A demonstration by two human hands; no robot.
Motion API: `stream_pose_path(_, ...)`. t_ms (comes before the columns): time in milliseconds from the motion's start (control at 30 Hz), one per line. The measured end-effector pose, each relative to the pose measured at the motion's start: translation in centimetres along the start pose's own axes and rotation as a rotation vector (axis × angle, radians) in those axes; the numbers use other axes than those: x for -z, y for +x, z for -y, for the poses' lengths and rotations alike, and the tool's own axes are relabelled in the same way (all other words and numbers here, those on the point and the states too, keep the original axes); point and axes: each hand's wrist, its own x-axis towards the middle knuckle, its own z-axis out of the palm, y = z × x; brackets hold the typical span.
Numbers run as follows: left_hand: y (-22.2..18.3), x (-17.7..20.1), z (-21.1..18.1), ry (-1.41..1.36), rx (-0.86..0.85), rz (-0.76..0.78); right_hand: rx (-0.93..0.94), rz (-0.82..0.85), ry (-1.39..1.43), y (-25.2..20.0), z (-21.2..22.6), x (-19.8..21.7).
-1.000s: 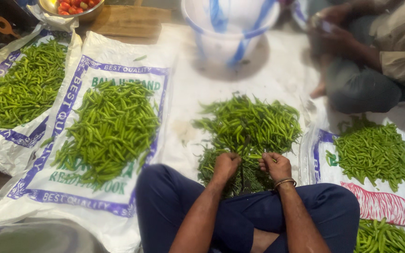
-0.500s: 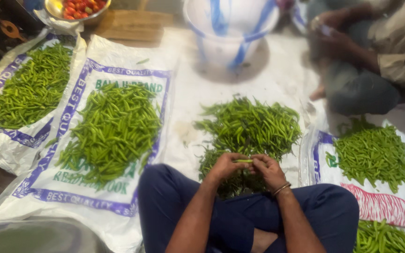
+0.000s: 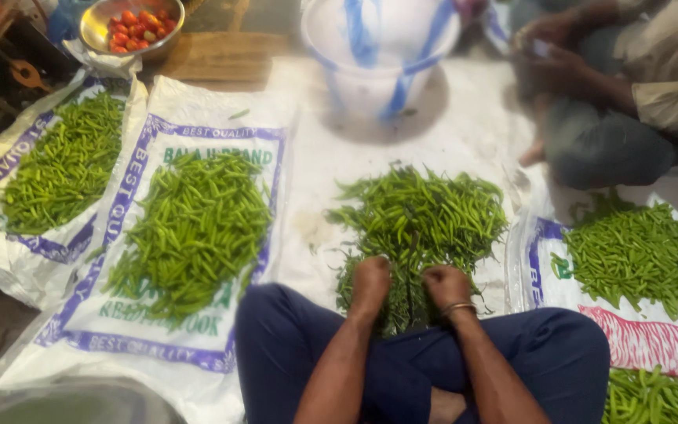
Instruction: The person sits cross-legged on the floor and uses a small knife to trim the stems off green chilies. They pick up chilies from a pile in front of them, cut the stems, and place the trimmed chilies onto a large white sack labeled 'Best Quality'.
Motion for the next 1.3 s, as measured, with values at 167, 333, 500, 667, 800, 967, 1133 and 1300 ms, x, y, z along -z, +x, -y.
stream_pose_path(167, 5.3, 8.2, -1.4, -0.918, 0.036, -0.626, -0.245, -0.601, 1.042, 3.4, -3.4, 7.9)
stream_pose_path(333, 2.4, 5.6, -3.3, -0.766, 0.410, -0.247, -0.038, -0.313, 0.022, 3.3, 0.2, 3.9)
stream_pose_path(500, 2.1, 4.8, -3.6, -0.421, 0.252, -0.208, 0.076, -0.234, -0.066, 5.3, 2.5, 2.2)
stream_pose_path(667, 6.3, 6.6, -1.4, -0.693, 0.355, -0.411, -0.176, -0.333, -0.077, 6.1, -2.4, 7.7)
stream_pose_path(800, 6.1, 4.0, -1.5, -0.609, 0.438, -0.220, -0.275, -0.046, -0.326, 4.2, -3.4, 9.1)
stream_pose_path(967, 4.9, 2.1, -1.7, -0.394, 0.161, -0.135, -0.132, 0.115, -0.392, 3.3, 1.7, 5.0)
stream_pose_path(1133, 2.8, 3.3, -2.5, -0.401, 0.255, -0.011, 0.228, 0.296, -0.588, 3.4, 3.1, 1.6)
stream_pose_path(1300, 1.0, 3.4, -2.4, -0.273, 0.196, 0.049, 0.228, 0.077, -0.548, 2.7, 2.3, 3.1)
